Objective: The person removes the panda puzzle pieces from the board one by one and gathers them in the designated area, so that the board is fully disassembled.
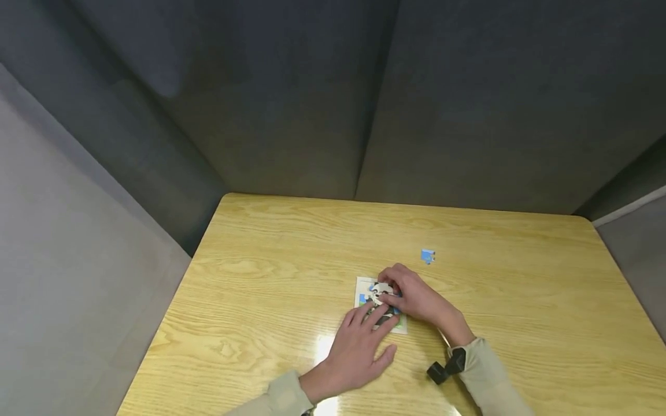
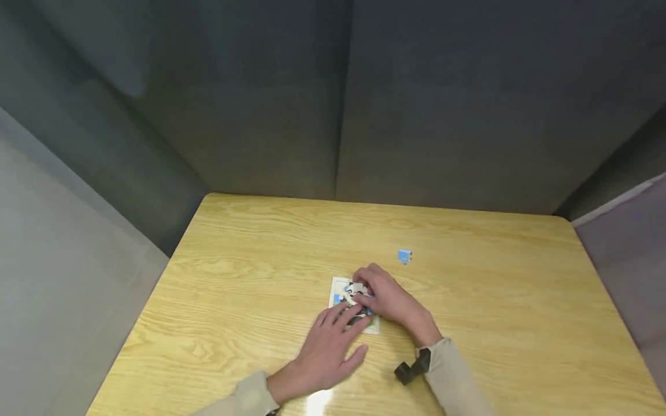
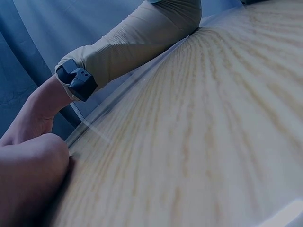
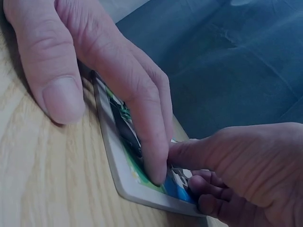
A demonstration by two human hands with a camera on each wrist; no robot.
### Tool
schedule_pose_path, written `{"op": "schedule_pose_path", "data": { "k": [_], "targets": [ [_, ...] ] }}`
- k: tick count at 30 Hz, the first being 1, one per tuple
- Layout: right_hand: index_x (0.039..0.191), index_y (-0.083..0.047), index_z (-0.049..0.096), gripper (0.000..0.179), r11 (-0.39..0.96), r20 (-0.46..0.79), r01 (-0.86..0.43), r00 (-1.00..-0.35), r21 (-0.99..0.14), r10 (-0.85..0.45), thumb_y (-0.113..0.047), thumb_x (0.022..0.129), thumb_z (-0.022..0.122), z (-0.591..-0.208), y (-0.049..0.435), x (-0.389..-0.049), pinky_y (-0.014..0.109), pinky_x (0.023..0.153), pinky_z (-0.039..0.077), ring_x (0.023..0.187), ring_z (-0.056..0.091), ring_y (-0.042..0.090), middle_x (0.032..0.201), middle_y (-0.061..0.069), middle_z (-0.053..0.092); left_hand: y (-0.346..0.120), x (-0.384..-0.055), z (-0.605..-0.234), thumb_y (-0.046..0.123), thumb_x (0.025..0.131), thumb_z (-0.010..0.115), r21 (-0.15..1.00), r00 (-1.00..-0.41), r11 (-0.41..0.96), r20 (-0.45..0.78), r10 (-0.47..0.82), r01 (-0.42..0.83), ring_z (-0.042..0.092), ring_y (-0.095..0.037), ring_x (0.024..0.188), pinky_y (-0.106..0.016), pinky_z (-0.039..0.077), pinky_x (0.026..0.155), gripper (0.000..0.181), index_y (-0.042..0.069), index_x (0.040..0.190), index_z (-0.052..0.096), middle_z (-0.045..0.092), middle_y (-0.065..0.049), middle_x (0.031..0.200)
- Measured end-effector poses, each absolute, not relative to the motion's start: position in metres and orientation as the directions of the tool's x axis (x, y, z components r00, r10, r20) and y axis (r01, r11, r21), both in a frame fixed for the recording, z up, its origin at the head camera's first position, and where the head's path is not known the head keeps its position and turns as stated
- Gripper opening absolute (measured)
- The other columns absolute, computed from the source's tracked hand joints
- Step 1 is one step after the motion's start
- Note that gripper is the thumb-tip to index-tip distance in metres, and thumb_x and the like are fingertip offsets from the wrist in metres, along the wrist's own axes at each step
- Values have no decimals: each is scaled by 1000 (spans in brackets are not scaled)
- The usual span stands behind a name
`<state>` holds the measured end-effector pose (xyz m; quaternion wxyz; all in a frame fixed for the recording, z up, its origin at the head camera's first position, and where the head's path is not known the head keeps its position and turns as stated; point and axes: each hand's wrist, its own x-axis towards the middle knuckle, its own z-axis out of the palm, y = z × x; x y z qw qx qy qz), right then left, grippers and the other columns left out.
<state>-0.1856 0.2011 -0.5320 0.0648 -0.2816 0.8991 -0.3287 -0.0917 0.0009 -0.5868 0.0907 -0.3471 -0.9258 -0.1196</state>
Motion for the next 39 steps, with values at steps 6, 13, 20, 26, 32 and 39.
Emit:
{"op": "schedule_pose_path", "data": {
  "k": [6,13,20,26,32,39],
  "targets": [
    [117,-3,75,26,598,95,-514,-801,-615,-590,-11,92,80,-531,198,-189,25,67,48,77,55,14,89,0,62,-3,-92,-586,54,109,32,162,-754,740,232,615,653,31,-27,152,-48,33,119,55,32,159,43,34,2,168],
    [110,-1,78,23,594,104,-493,-817,-635,-567,-9,89,83,-532,201,-198,23,66,52,75,60,10,88,1,67,-3,-97,-584,53,109,34,175,-758,740,226,612,649,30,-28,153,-49,32,120,55,32,160,42,34,2,168],
    [113,1,77,27,577,68,-473,-809,-666,-584,-10,89,83,-532,210,-201,24,69,54,78,61,7,91,2,68,-1,-101,-585,53,109,33,183,-758,737,212,617,651,31,-29,152,-49,34,119,55,33,160,41,34,2,167],
    [119,1,74,30,565,34,-473,-786,-676,-617,-6,90,80,-529,215,-203,24,71,53,81,59,7,96,4,66,-2,-101,-584,52,109,36,232,-767,731,216,604,641,30,-30,153,-50,34,119,54,33,159,43,35,2,166],
    [112,-2,75,24,563,69,-504,-782,-655,-619,-9,90,82,-528,214,-206,24,66,51,77,56,9,92,3,64,-2,-103,-583,51,109,39,238,-763,726,239,600,645,31,-30,152,-50,34,118,53,32,158,44,39,0,162],
    [105,-8,72,21,591,67,-489,-803,-642,-592,-12,86,81,-535,212,-210,25,66,49,75,55,13,87,1,60,0,-106,-583,52,109,37,215,-761,732,243,601,647,30,-29,152,-49,33,118,53,33,158,44,37,0,164]
  ]
}}
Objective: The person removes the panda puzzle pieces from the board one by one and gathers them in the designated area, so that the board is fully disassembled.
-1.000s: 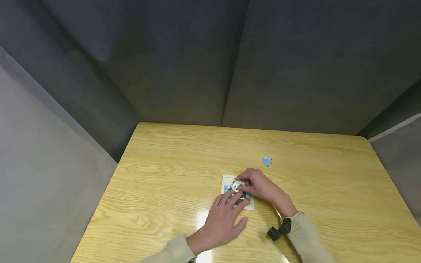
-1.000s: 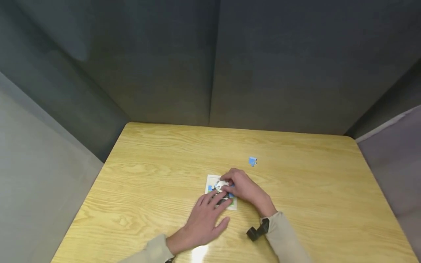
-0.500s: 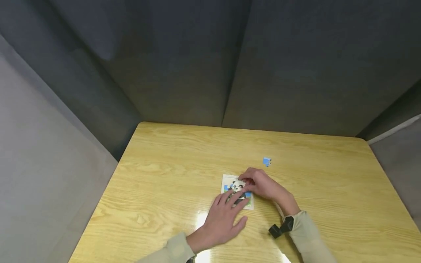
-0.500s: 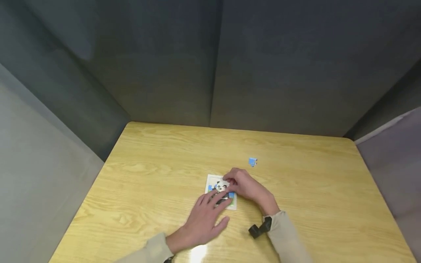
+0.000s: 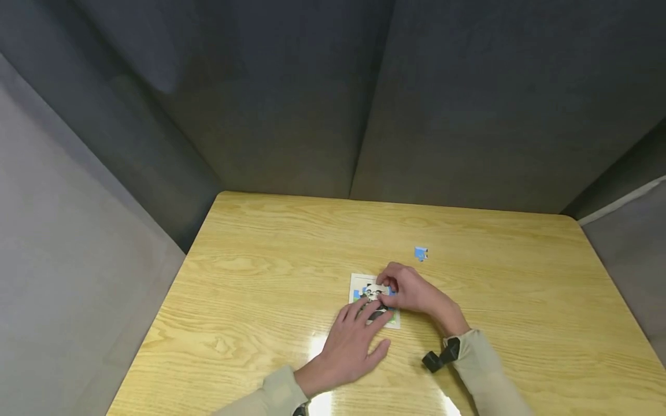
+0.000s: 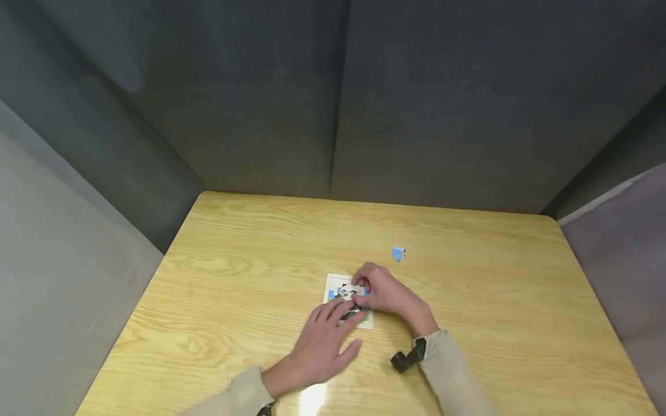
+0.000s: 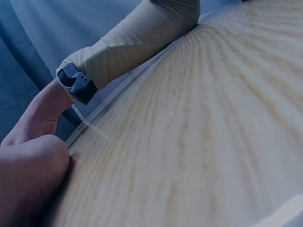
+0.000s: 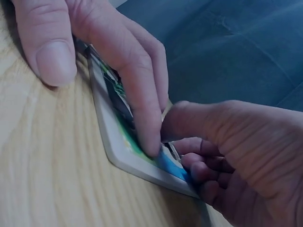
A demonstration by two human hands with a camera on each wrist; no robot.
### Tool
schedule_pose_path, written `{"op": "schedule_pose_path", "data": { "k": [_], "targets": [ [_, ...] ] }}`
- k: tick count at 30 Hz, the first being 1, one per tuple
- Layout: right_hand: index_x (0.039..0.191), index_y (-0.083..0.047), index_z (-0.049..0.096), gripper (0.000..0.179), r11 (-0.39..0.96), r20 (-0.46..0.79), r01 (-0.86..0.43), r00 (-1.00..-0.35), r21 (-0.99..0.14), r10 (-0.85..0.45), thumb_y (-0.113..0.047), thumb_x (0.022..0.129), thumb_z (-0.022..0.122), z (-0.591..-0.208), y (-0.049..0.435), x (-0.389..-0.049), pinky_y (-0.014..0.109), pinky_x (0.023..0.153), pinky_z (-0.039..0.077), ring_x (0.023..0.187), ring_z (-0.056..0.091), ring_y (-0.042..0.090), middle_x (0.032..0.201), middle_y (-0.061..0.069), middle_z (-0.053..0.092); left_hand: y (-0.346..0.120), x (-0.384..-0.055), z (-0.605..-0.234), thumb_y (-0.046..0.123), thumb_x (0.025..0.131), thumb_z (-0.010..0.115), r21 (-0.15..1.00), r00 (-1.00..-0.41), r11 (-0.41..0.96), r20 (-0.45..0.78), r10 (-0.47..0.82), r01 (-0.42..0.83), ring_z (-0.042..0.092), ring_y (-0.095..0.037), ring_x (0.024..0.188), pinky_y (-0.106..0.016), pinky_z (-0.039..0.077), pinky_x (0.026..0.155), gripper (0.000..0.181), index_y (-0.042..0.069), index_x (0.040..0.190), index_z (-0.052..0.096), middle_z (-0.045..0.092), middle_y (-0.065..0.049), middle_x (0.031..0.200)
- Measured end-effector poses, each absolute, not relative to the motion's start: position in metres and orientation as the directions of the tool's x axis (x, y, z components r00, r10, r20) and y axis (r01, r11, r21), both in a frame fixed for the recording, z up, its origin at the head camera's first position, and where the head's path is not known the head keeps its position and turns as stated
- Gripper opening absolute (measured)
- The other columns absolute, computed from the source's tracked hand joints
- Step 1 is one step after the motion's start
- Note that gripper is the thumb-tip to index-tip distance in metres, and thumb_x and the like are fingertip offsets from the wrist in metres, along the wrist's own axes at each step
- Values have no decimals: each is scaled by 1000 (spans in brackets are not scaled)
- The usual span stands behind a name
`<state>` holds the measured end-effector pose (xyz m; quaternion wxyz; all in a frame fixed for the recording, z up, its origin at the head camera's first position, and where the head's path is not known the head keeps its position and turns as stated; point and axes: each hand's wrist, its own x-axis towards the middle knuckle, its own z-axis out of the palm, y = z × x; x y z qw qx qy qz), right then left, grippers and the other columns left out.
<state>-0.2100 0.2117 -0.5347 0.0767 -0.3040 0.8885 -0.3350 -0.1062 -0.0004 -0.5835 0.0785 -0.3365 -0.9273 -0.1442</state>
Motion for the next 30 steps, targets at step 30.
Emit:
{"op": "schedule_pose_path", "data": {
  "k": [30],
  "targets": [
    [100,-7,66,30,648,113,-331,-928,-685,-354,-2,73,79,-530,278,-228,25,62,47,72,55,18,80,6,61,2,-112,-583,52,108,39,241,-773,736,253,582,633,34,-27,150,-48,38,114,52,34,156,46,42,2,160]
  ]
}}
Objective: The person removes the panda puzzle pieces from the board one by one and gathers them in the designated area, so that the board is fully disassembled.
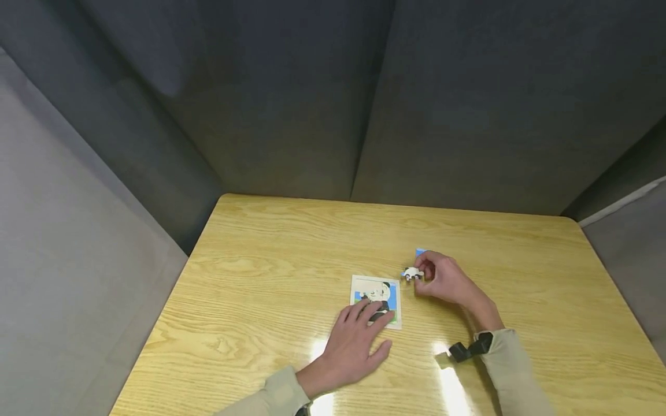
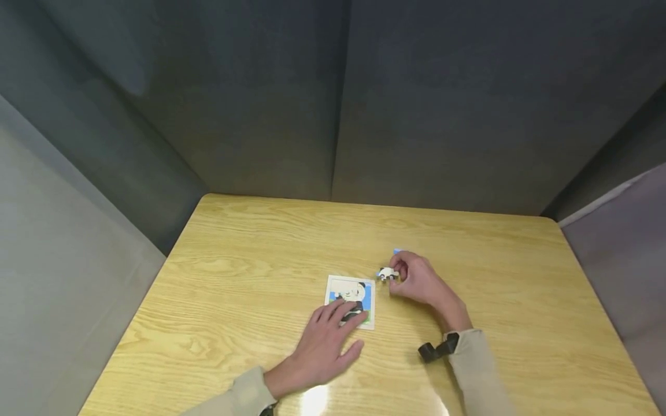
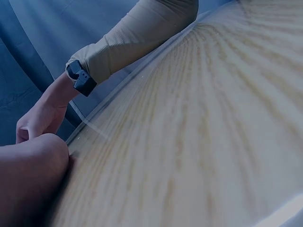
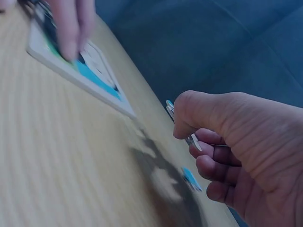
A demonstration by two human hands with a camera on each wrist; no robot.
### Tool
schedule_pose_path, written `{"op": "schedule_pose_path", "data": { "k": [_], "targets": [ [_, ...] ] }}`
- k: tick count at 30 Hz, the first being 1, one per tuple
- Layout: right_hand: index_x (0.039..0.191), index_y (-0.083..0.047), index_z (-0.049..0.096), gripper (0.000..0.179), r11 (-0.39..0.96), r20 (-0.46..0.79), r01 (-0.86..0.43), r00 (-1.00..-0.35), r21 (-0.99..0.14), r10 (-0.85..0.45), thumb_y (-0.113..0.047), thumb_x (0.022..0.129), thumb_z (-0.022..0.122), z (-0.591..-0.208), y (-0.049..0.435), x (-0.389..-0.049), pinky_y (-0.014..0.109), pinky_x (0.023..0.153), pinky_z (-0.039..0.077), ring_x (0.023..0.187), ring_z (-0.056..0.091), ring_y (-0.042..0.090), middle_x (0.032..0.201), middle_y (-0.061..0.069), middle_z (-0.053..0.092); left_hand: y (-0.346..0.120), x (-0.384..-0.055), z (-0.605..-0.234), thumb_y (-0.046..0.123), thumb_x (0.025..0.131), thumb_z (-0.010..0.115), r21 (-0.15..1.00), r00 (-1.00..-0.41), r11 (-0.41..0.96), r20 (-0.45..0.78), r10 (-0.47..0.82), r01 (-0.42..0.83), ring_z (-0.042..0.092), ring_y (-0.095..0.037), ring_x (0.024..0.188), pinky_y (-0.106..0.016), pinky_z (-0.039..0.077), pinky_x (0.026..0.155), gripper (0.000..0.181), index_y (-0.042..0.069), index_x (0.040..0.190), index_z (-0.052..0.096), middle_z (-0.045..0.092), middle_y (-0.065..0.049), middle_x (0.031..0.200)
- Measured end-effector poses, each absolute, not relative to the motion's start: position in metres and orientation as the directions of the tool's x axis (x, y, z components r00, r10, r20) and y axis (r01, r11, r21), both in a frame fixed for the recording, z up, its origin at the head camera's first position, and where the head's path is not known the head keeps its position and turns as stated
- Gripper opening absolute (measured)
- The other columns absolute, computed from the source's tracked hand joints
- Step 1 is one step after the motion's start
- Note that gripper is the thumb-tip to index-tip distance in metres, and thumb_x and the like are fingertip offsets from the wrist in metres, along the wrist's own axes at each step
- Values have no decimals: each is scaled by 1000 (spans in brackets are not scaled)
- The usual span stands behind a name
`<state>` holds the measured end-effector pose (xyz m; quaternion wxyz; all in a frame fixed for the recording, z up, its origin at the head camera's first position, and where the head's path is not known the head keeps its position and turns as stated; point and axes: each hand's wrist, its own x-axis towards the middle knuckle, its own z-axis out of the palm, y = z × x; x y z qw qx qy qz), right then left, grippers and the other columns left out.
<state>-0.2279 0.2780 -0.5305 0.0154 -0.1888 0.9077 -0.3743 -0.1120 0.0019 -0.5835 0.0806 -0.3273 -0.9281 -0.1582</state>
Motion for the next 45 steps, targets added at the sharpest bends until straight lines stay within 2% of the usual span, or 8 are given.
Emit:
{"op": "schedule_pose_path", "data": {
  "k": [6,17,29,39,45],
  "targets": [
    [103,-6,65,28,701,112,-279,-955,-656,-274,-4,79,79,-531,306,-236,25,64,45,74,54,19,83,7,60,2,-111,-582,52,108,38,244,-778,739,242,580,628,34,-27,150,-48,38,114,52,34,156,46,42,1,160],
    [105,-1,64,32,732,83,-214,-974,-647,-211,-5,79,81,-537,343,-255,23,65,43,76,53,18,87,11,61,2,-111,-581,52,109,37,244,-777,738,222,589,629,33,-27,150,-49,38,115,52,35,157,44,42,1,160],
    [108,2,63,37,758,20,-167,-980,-631,-199,-7,78,83,-546,353,-267,23,66,42,81,52,20,91,12,61,4,-112,-583,52,109,36,251,-776,735,219,591,630,32,-26,151,-49,36,116,52,35,158,42,40,1,161],
    [109,2,64,35,775,-39,-148,-975,-615,-217,-7,80,82,-544,354,-273,26,66,41,82,51,21,93,12,61,4,-112,-584,53,109,36,240,-776,739,220,591,630,32,-26,151,-48,36,116,53,35,158,42,40,2,161],
    [108,2,65,33,775,-32,-157,-974,-612,-223,-7,80,81,-545,354,-275,26,65,40,81,51,22,92,12,61,4,-113,-586,54,109,34,225,-777,744,221,590,629,31,-26,151,-48,36,116,53,36,158,41,39,2,161]
  ]
}}
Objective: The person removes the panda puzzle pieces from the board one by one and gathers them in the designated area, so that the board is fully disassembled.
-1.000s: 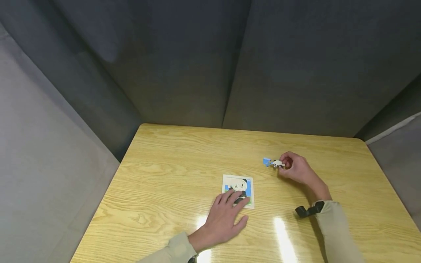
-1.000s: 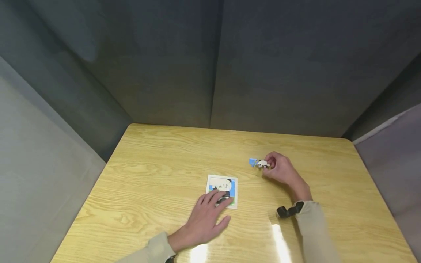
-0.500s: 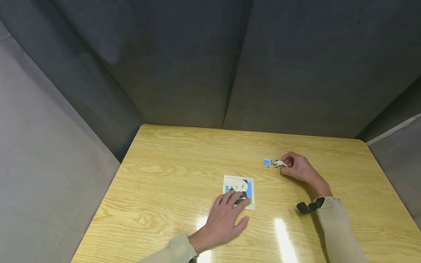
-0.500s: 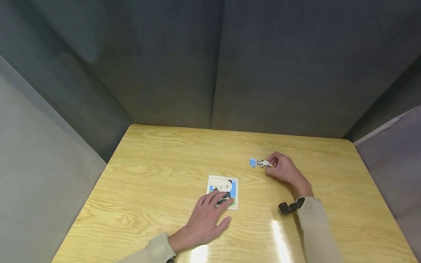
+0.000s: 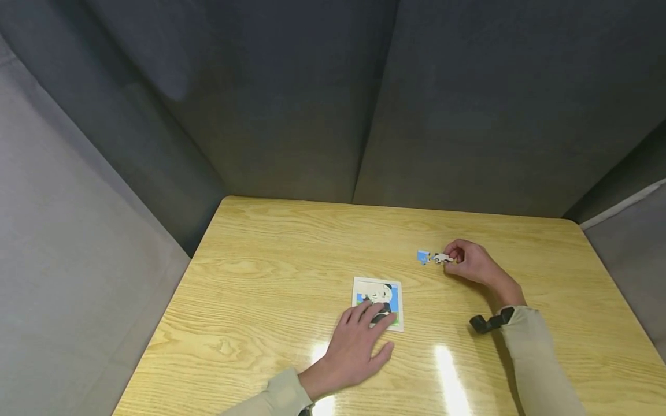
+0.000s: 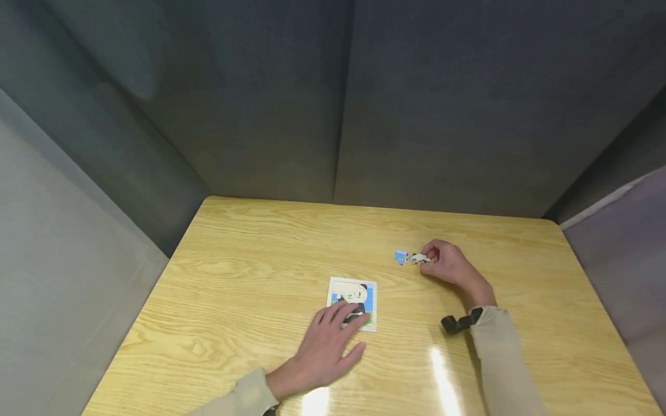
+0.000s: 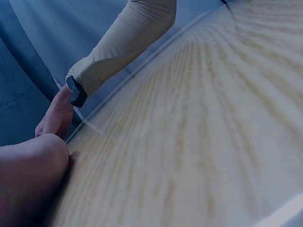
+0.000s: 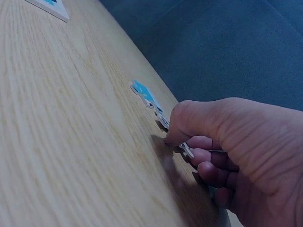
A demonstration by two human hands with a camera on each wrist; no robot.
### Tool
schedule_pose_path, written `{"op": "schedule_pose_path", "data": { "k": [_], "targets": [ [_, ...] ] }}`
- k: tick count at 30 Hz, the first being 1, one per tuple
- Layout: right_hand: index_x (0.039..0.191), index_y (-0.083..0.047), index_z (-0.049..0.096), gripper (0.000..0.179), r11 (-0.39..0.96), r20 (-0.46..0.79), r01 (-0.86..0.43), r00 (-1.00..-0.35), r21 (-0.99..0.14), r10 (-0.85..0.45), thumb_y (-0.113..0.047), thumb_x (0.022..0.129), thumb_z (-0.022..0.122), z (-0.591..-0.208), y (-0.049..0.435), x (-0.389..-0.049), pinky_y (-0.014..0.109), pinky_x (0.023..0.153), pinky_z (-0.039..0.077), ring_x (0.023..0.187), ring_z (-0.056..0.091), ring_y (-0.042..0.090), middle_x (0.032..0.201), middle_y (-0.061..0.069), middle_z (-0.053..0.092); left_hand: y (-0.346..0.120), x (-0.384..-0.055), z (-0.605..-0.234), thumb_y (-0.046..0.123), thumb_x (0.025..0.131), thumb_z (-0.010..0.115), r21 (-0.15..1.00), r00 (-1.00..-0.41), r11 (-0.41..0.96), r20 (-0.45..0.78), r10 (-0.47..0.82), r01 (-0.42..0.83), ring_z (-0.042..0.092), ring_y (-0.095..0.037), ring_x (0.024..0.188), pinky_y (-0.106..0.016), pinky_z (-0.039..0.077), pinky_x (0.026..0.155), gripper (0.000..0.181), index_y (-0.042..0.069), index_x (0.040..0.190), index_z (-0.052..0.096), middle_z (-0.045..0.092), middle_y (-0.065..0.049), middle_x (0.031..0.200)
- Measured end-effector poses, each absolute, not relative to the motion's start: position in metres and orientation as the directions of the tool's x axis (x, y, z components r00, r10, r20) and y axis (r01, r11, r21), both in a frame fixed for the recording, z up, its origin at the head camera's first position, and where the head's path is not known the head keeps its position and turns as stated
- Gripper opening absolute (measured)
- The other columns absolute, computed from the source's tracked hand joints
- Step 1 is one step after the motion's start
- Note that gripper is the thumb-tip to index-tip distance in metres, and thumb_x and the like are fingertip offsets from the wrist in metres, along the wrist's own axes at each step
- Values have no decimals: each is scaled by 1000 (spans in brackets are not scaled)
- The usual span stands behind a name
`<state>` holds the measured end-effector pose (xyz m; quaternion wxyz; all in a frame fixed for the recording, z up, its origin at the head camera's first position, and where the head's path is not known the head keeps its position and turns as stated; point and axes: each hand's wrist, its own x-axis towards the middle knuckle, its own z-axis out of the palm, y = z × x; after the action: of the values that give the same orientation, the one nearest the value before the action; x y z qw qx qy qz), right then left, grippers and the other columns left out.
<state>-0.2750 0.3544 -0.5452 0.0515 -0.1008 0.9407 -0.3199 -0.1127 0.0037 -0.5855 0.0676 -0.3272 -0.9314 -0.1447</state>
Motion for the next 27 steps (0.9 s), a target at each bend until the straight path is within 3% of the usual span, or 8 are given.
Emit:
{"op": "schedule_pose_path", "data": {
  "k": [16,27],
  "targets": [
    [114,2,64,37,779,-39,-150,-975,-609,-218,-9,82,81,-543,354,-273,27,68,39,82,50,21,96,12,60,4,-113,-585,53,109,34,216,-777,747,223,589,628,31,-25,151,-47,36,116,53,36,158,41,40,2,161],
    [118,3,64,40,760,64,-215,-973,-614,-223,-10,84,81,-539,349,-266,27,65,39,77,49,21,96,14,59,4,-113,-584,52,109,36,226,-774,742,228,590,632,32,-26,150,-48,36,116,52,35,158,42,40,2,161]
  ]
}}
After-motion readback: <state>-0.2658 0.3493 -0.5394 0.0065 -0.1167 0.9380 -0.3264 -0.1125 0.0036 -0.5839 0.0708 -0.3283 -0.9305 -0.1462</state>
